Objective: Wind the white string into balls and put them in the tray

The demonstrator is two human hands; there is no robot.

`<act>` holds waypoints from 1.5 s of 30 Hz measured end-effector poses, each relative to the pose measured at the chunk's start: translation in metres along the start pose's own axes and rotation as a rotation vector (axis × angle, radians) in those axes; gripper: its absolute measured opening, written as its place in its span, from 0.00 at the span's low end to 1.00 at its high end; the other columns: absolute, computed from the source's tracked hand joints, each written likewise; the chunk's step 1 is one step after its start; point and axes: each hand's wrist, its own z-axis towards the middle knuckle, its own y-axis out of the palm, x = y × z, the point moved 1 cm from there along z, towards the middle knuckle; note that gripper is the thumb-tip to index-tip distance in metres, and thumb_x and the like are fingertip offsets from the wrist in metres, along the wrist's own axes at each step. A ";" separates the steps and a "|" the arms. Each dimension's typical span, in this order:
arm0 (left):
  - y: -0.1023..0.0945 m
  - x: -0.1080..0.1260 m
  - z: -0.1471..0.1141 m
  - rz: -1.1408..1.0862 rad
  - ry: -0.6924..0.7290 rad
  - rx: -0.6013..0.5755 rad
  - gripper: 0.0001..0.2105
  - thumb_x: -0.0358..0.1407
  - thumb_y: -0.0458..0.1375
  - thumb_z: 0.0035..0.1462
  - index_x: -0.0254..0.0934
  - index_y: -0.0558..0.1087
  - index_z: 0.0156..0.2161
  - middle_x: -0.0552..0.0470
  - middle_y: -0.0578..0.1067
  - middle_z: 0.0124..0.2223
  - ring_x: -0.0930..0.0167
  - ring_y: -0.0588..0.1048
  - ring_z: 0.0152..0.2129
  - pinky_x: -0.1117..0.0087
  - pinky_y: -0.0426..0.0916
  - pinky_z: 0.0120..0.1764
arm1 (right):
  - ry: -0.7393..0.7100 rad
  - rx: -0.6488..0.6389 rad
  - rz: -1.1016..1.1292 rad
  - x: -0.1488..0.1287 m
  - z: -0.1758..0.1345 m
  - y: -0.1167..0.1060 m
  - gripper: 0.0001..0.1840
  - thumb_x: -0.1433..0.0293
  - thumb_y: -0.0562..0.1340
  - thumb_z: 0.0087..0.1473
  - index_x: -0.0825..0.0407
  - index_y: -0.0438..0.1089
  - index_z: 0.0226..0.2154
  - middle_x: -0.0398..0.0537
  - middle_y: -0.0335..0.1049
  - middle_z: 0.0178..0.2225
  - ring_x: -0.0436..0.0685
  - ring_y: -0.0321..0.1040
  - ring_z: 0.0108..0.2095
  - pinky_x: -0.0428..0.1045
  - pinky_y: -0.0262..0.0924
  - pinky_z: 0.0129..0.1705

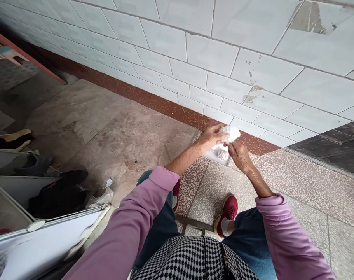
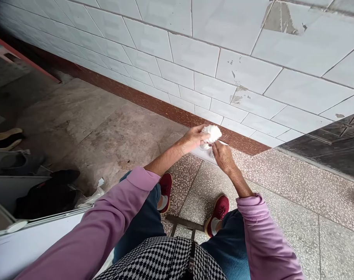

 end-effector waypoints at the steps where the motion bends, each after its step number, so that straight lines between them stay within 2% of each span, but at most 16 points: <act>1: -0.004 0.001 0.002 0.036 0.029 0.064 0.32 0.46 0.79 0.45 0.35 0.80 0.53 0.41 0.83 0.51 0.65 0.82 0.45 0.63 0.77 0.48 | -0.016 -0.046 0.009 -0.007 -0.002 0.003 0.24 0.47 0.56 0.72 0.47 0.71 0.35 0.46 0.69 0.25 0.57 0.63 0.25 0.52 0.55 0.32; 3: -0.013 0.003 0.005 0.207 0.087 0.186 0.30 0.44 0.80 0.44 0.35 0.81 0.52 0.43 0.83 0.51 0.65 0.81 0.45 0.63 0.76 0.50 | -0.058 -0.117 0.047 -0.020 -0.007 0.004 0.26 0.47 0.55 0.75 0.47 0.73 0.38 0.44 0.67 0.25 0.56 0.63 0.25 0.52 0.56 0.32; 5: -0.018 0.006 0.005 0.421 0.143 0.246 0.29 0.37 0.80 0.41 0.35 0.83 0.51 0.43 0.83 0.53 0.64 0.80 0.49 0.62 0.74 0.54 | -0.080 -0.098 0.089 -0.030 -0.010 -0.003 0.28 0.45 0.55 0.76 0.48 0.73 0.37 0.43 0.65 0.25 0.55 0.61 0.25 0.51 0.56 0.32; 6: -0.018 0.008 0.004 0.497 0.155 0.230 0.28 0.34 0.79 0.40 0.35 0.84 0.51 0.43 0.83 0.54 0.63 0.79 0.50 0.61 0.74 0.56 | -0.082 -0.056 0.105 -0.033 -0.011 -0.009 0.28 0.44 0.56 0.77 0.48 0.73 0.36 0.43 0.65 0.25 0.55 0.61 0.25 0.51 0.56 0.31; 8: -0.016 0.010 0.000 0.551 0.130 0.118 0.27 0.32 0.77 0.43 0.36 0.84 0.52 0.44 0.84 0.56 0.62 0.80 0.52 0.60 0.73 0.58 | -0.082 0.052 0.114 -0.034 -0.010 -0.022 0.29 0.43 0.59 0.75 0.47 0.72 0.34 0.42 0.65 0.25 0.55 0.61 0.26 0.51 0.55 0.31; 11: -0.009 0.013 -0.007 0.515 0.052 -0.068 0.26 0.35 0.75 0.50 0.37 0.84 0.56 0.45 0.85 0.54 0.64 0.81 0.49 0.61 0.75 0.55 | -0.089 0.172 0.096 -0.029 -0.008 -0.037 0.30 0.41 0.61 0.74 0.47 0.68 0.30 0.42 0.64 0.25 0.54 0.60 0.26 0.52 0.55 0.32; 16: -0.002 0.009 -0.012 0.470 -0.090 -0.191 0.31 0.40 0.74 0.54 0.35 0.79 0.63 0.46 0.83 0.46 0.69 0.82 0.32 0.65 0.77 0.38 | -0.120 0.215 0.005 -0.022 -0.010 -0.036 0.27 0.45 0.59 0.76 0.47 0.71 0.34 0.43 0.69 0.27 0.55 0.63 0.27 0.53 0.57 0.33; 19: 0.001 0.003 -0.011 0.436 -0.042 -0.202 0.33 0.41 0.75 0.54 0.36 0.77 0.65 0.45 0.83 0.49 0.70 0.81 0.31 0.64 0.78 0.38 | -0.134 0.240 -0.019 -0.022 -0.010 -0.033 0.24 0.47 0.59 0.76 0.46 0.71 0.36 0.44 0.71 0.29 0.55 0.65 0.28 0.53 0.58 0.35; 22: 0.003 -0.001 -0.010 0.425 0.060 -0.177 0.32 0.44 0.77 0.55 0.37 0.78 0.63 0.43 0.83 0.56 0.66 0.83 0.42 0.61 0.79 0.46 | -0.119 0.244 0.009 -0.024 -0.009 -0.033 0.25 0.47 0.60 0.76 0.46 0.70 0.34 0.41 0.65 0.26 0.54 0.60 0.26 0.52 0.56 0.33; 25: 0.002 -0.004 -0.006 0.480 0.155 -0.152 0.27 0.43 0.76 0.56 0.37 0.80 0.58 0.43 0.83 0.57 0.61 0.82 0.51 0.57 0.77 0.55 | -0.125 0.221 0.031 -0.027 -0.008 -0.035 0.27 0.45 0.61 0.76 0.46 0.68 0.32 0.40 0.62 0.24 0.53 0.58 0.26 0.52 0.54 0.31; 29: 0.000 -0.002 -0.003 0.520 0.158 -0.220 0.26 0.41 0.77 0.53 0.39 0.80 0.57 0.43 0.83 0.59 0.58 0.80 0.56 0.55 0.75 0.58 | -0.131 0.223 0.053 -0.029 -0.008 -0.037 0.28 0.45 0.62 0.74 0.47 0.67 0.30 0.40 0.63 0.24 0.52 0.57 0.26 0.51 0.54 0.31; 32: 0.002 0.003 -0.006 0.491 0.103 -0.266 0.31 0.41 0.80 0.47 0.39 0.80 0.57 0.43 0.83 0.57 0.57 0.80 0.55 0.56 0.74 0.57 | -0.102 0.230 0.105 -0.027 -0.006 -0.037 0.29 0.44 0.65 0.72 0.46 0.65 0.28 0.40 0.62 0.24 0.52 0.55 0.26 0.52 0.54 0.30; 35: 0.006 0.007 -0.012 0.384 0.004 -0.285 0.32 0.41 0.80 0.44 0.37 0.79 0.54 0.46 0.82 0.48 0.60 0.80 0.47 0.59 0.74 0.51 | -0.024 0.215 0.253 -0.024 -0.002 -0.038 0.28 0.42 0.70 0.66 0.46 0.67 0.30 0.39 0.61 0.24 0.52 0.53 0.25 0.51 0.52 0.28; 38: 0.009 0.007 -0.015 0.234 -0.037 -0.263 0.30 0.41 0.81 0.42 0.36 0.78 0.49 0.50 0.78 0.41 0.66 0.78 0.40 0.63 0.73 0.46 | 0.069 0.169 0.434 -0.020 0.003 -0.036 0.29 0.40 0.74 0.59 0.46 0.71 0.33 0.37 0.59 0.23 0.51 0.50 0.23 0.50 0.49 0.25; 41: 0.010 0.003 -0.014 0.127 -0.059 -0.254 0.30 0.38 0.82 0.38 0.37 0.77 0.47 0.52 0.78 0.41 0.69 0.77 0.38 0.66 0.72 0.43 | 0.108 0.164 0.523 -0.014 0.006 -0.031 0.30 0.38 0.76 0.56 0.46 0.71 0.33 0.35 0.57 0.22 0.50 0.47 0.22 0.49 0.48 0.24; 45: 0.007 0.000 -0.011 0.026 -0.090 -0.237 0.32 0.37 0.82 0.39 0.39 0.77 0.51 0.50 0.80 0.44 0.70 0.78 0.38 0.67 0.74 0.41 | 0.087 0.217 0.501 -0.006 0.008 -0.026 0.30 0.39 0.74 0.57 0.46 0.70 0.32 0.36 0.57 0.22 0.50 0.49 0.23 0.49 0.48 0.25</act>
